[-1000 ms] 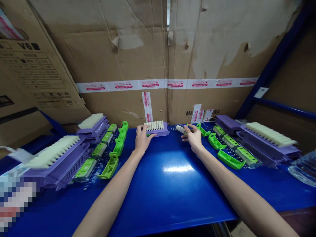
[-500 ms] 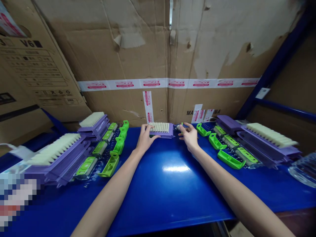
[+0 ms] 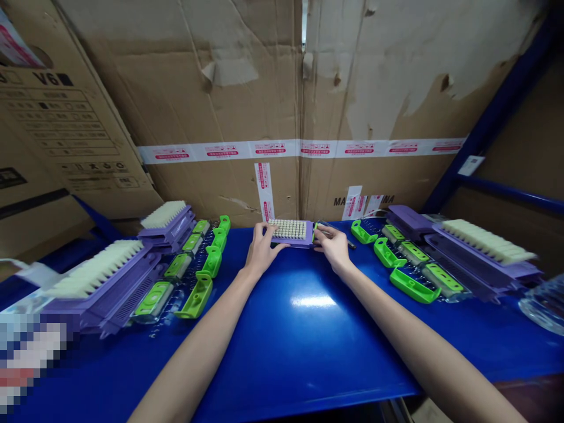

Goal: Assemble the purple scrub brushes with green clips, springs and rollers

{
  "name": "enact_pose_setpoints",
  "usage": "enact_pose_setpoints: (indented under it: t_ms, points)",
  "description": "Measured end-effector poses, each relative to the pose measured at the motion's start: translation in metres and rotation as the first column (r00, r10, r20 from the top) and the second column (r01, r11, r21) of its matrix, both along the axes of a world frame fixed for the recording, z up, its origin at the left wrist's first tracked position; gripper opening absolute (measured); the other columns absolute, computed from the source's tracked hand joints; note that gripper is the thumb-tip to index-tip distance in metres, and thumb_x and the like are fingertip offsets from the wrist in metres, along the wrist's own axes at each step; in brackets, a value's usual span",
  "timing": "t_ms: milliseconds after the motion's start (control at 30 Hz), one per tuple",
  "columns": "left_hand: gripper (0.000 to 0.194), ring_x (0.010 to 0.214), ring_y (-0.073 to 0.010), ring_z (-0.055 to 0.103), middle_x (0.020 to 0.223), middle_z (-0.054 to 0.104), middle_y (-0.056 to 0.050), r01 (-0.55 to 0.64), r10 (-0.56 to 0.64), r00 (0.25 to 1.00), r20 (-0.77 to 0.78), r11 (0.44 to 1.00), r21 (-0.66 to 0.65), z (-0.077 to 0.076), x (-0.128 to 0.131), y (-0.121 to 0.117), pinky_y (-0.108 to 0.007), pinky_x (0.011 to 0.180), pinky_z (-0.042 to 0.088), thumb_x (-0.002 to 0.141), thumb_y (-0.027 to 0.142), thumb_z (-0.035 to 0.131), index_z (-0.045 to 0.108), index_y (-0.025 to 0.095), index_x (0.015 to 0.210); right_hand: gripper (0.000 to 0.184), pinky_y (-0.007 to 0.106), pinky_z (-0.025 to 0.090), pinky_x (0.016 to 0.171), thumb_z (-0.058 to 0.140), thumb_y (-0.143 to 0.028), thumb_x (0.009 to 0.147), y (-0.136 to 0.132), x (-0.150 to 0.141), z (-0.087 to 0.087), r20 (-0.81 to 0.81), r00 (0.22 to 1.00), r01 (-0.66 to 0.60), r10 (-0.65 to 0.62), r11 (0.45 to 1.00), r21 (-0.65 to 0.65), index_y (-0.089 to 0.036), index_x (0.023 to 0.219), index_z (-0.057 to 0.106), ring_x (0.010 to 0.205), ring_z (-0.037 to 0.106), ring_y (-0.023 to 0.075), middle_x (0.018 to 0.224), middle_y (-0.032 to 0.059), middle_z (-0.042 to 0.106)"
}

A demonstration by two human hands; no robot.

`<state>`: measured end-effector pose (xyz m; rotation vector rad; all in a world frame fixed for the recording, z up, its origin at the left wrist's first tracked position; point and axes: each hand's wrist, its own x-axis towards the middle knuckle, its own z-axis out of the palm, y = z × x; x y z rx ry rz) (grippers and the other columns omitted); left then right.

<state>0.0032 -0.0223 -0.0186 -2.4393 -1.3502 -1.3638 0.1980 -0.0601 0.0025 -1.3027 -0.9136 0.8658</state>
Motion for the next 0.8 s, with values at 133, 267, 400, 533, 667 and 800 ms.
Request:
enact_pose_setpoints:
  t_ms: [133, 267, 400, 533, 667, 800]
  points:
    - [0.045, 0.106, -0.0235, 0.053, 0.109, 0.043, -0.007, 0.005, -0.005, 1.000, -0.009, 1.000, 0.001, -0.0007, 0.0002, 0.0000, -0.038, 0.089, 0.050, 0.071, 0.036, 0.074, 0.054, 0.019, 0.107, 0.028, 0.024, 0.054, 0.047, 0.065, -0.024, 0.072, -0.0002, 0.0026, 0.0008, 0.018, 1.000, 0.013, -0.013, 1.000, -0.011, -0.011, 0.097, 0.066, 0.060, 0.066, 0.0153, 0.075, 0.0063, 0.069]
    - [0.045, 0.106, -0.0234, 0.053, 0.109, 0.043, -0.007, 0.005, -0.005, 1.000, -0.020, 1.000, 0.015, -0.0016, 0.0002, 0.0011, -0.037, 0.089, 0.050, 0.071, 0.036, 0.074, 0.054, 0.019, 0.107, 0.023, 0.023, 0.054, 0.045, 0.062, -0.020, 0.072, -0.0008, 0.0043, 0.0006, 0.049, 0.998, 0.034, -0.034, 0.999, -0.008, -0.011, 0.093, 0.066, 0.056, 0.063, 0.0135, 0.072, 0.0051, 0.067]
    - [0.045, 0.104, -0.0228, 0.053, 0.108, 0.043, -0.006, -0.009, 0.009, 1.000, -0.019, 1.000, 0.024, -0.0019, -0.0002, 0.0018, -0.038, 0.090, 0.050, 0.071, 0.036, 0.074, 0.053, 0.020, 0.107, 0.022, 0.023, 0.055, 0.046, 0.063, -0.022, 0.071, -0.0011, 0.0037, -0.0019, 0.035, 0.998, 0.051, -0.051, 0.999, 0.006, -0.013, 0.091, 0.065, 0.056, 0.063, 0.0130, 0.070, 0.0029, 0.066]
    - [0.045, 0.106, -0.0226, 0.053, 0.110, 0.042, -0.006, -0.003, 0.004, 0.999, -0.036, 1.000, 0.021, -0.0024, -0.0006, 0.0017, -0.037, 0.090, 0.050, 0.071, 0.035, 0.074, 0.053, 0.021, 0.108, 0.017, 0.023, 0.055, 0.048, 0.064, -0.024, 0.071, 0.0003, 0.0043, -0.0064, 0.063, 0.998, -0.028, 0.028, 1.000, -0.004, -0.014, 0.084, 0.065, 0.057, 0.062, 0.0128, 0.065, 0.0007, 0.064]
    - [0.045, 0.105, -0.0225, 0.053, 0.109, 0.042, -0.006, 0.000, 0.000, 1.000, -0.026, 1.000, 0.021, -0.0027, -0.0012, 0.0022, -0.038, 0.090, 0.050, 0.070, 0.034, 0.075, 0.053, 0.021, 0.107, 0.016, 0.022, 0.054, 0.050, 0.064, -0.028, 0.071, 0.0008, 0.0060, -0.0087, 0.050, 0.996, -0.077, 0.077, 0.997, -0.007, -0.014, 0.079, 0.065, 0.059, 0.063, 0.0129, 0.066, 0.0008, 0.065]
    - [0.045, 0.105, -0.0221, 0.053, 0.109, 0.042, -0.005, 0.001, -0.001, 1.000, -0.005, 1.000, 0.022, -0.0019, -0.0014, 0.0023, -0.038, 0.092, 0.049, 0.070, 0.034, 0.075, 0.053, 0.022, 0.107, 0.018, 0.022, 0.054, 0.052, 0.064, -0.032, 0.072, -0.0009, 0.0056, -0.0072, 0.045, 0.993, -0.109, 0.108, 0.994, 0.021, -0.015, 0.079, 0.066, 0.063, 0.063, 0.0129, 0.070, 0.0006, 0.065]
